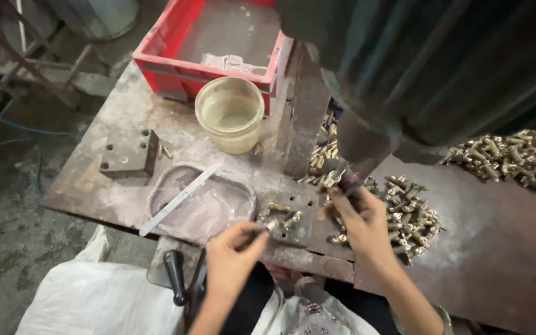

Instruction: Deburr and finish small brass fittings using a drill press at a workbench.

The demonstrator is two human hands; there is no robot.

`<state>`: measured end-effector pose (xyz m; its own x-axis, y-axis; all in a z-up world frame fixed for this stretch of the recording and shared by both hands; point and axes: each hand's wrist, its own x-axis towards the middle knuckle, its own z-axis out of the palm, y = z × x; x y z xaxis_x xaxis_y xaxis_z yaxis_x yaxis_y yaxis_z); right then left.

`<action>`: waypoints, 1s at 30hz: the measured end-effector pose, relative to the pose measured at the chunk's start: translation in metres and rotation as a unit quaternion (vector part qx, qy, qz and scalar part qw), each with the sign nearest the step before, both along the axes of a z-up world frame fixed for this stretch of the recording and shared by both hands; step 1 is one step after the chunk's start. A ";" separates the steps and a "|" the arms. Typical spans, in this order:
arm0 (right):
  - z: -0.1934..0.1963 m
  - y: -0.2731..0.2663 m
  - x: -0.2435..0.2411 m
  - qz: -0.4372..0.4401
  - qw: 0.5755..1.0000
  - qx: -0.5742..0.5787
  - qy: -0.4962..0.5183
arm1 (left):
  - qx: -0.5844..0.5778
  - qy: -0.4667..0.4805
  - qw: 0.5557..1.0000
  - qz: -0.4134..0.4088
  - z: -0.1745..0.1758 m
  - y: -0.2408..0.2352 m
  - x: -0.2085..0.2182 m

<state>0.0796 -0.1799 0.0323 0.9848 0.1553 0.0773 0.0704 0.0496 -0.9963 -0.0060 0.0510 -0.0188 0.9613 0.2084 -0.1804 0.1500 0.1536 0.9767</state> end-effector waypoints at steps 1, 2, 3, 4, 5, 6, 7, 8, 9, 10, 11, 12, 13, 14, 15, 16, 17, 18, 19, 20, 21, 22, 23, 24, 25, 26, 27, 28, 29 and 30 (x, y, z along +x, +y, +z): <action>-0.001 -0.001 0.001 0.000 1.000 0.007 0.005 | 0.061 -0.012 0.998 0.030 0.002 -0.012 -0.007; -0.002 -0.001 0.001 -0.001 1.000 0.015 0.010 | 0.123 -0.023 0.990 0.061 0.004 -0.024 -0.014; -0.003 0.000 0.002 0.000 1.000 0.015 0.010 | 0.123 -0.023 0.990 0.061 0.007 -0.028 -0.015; -0.003 0.001 0.003 0.006 1.000 0.024 0.004 | 0.199 -0.083 0.974 0.069 0.009 -0.032 -0.015; -0.004 0.001 0.002 0.013 0.999 0.032 -0.001 | 0.273 -0.140 0.949 0.077 0.011 -0.037 -0.018; -0.003 0.001 0.001 0.014 0.999 0.032 0.001 | 0.273 -0.138 0.949 0.077 0.009 -0.038 -0.018; -0.003 0.002 0.002 0.009 1.000 0.027 -0.001 | 0.264 -0.133 0.953 0.068 0.006 -0.038 -0.016; -0.002 0.002 0.003 0.005 1.000 0.022 -0.002 | 0.255 -0.127 0.957 0.059 0.004 -0.039 -0.014; -0.005 0.002 0.003 0.003 1.000 0.021 -0.003 | 0.255 -0.129 0.957 0.057 0.004 -0.040 -0.010; -0.008 0.001 0.003 0.003 1.000 0.017 -0.005 | 0.299 -0.170 0.937 0.067 0.003 -0.040 -0.006; -0.011 0.001 0.002 0.004 1.000 0.013 -0.006 | 0.343 -0.209 0.913 0.076 0.003 -0.041 -0.004; -0.007 0.001 0.000 0.002 1.000 0.013 -0.006 | 0.342 -0.210 0.913 0.075 0.002 -0.043 -0.002; -0.003 0.002 0.001 0.001 1.000 0.012 -0.001 | 0.343 -0.233 0.908 0.053 0.001 -0.044 0.003; 0.001 0.003 0.003 -0.001 1.000 0.011 0.004 | 0.343 -0.257 0.903 0.031 0.000 -0.045 0.008; -0.008 0.000 0.004 -0.003 1.000 0.011 0.005 | 0.342 -0.257 0.903 0.029 -0.001 -0.045 0.007; -0.018 -0.003 0.004 0.009 1.000 0.016 0.003 | 0.337 -0.239 0.911 0.008 -0.003 -0.046 0.007; -0.026 -0.007 0.008 0.021 1.000 0.020 -0.003 | 0.331 -0.224 0.917 -0.012 -0.004 -0.048 0.010; -0.020 -0.006 0.006 0.018 1.000 0.019 -0.006 | 0.329 -0.227 0.916 -0.014 0.002 -0.045 0.012; -0.014 -0.005 0.003 0.020 1.000 0.012 0.001 | 0.338 -0.215 0.916 -0.006 0.007 -0.042 0.012; -0.009 -0.003 0.000 0.022 1.000 0.005 0.008 | 0.347 -0.203 0.916 0.002 0.012 -0.039 0.013; -0.007 -0.003 0.002 0.020 1.000 0.004 0.008 | 0.346 -0.203 0.916 0.000 0.019 -0.037 0.016; -0.005 -0.002 0.004 0.017 1.000 0.003 0.012 | 0.402 -0.229 0.886 0.023 0.027 -0.036 0.020; -0.003 0.001 0.005 0.017 1.000 0.004 0.015 | 0.457 -0.252 0.852 0.046 0.034 -0.033 0.022; -0.002 0.002 0.002 0.016 1.000 0.005 0.016 | 0.458 -0.252 0.851 0.045 0.034 -0.031 0.025; 0.000 0.003 -0.001 0.012 1.000 0.003 0.017 | 0.513 -0.267 0.815 0.031 0.035 -0.031 0.028; 0.003 0.004 -0.003 0.008 1.000 0.002 0.018 | 0.565 -0.281 0.775 0.016 0.036 -0.030 0.031; -0.001 0.003 -0.002 0.007 1.000 0.002 0.012 | 0.565 -0.286 0.773 0.018 0.031 -0.029 0.035; -0.005 0.002 0.001 0.001 1.000 -0.003 0.019 | 0.586 -0.259 0.767 -0.026 0.026 -0.028 0.039; -0.009 0.000 0.002 -0.007 1.000 -0.009 0.028 | 0.605 -0.231 0.759 -0.072 0.021 -0.028 0.044; -0.011 0.000 0.005 -0.012 1.000 -0.009 0.024 | 0.604 -0.237 0.757 -0.073 0.026 -0.030 0.042</action>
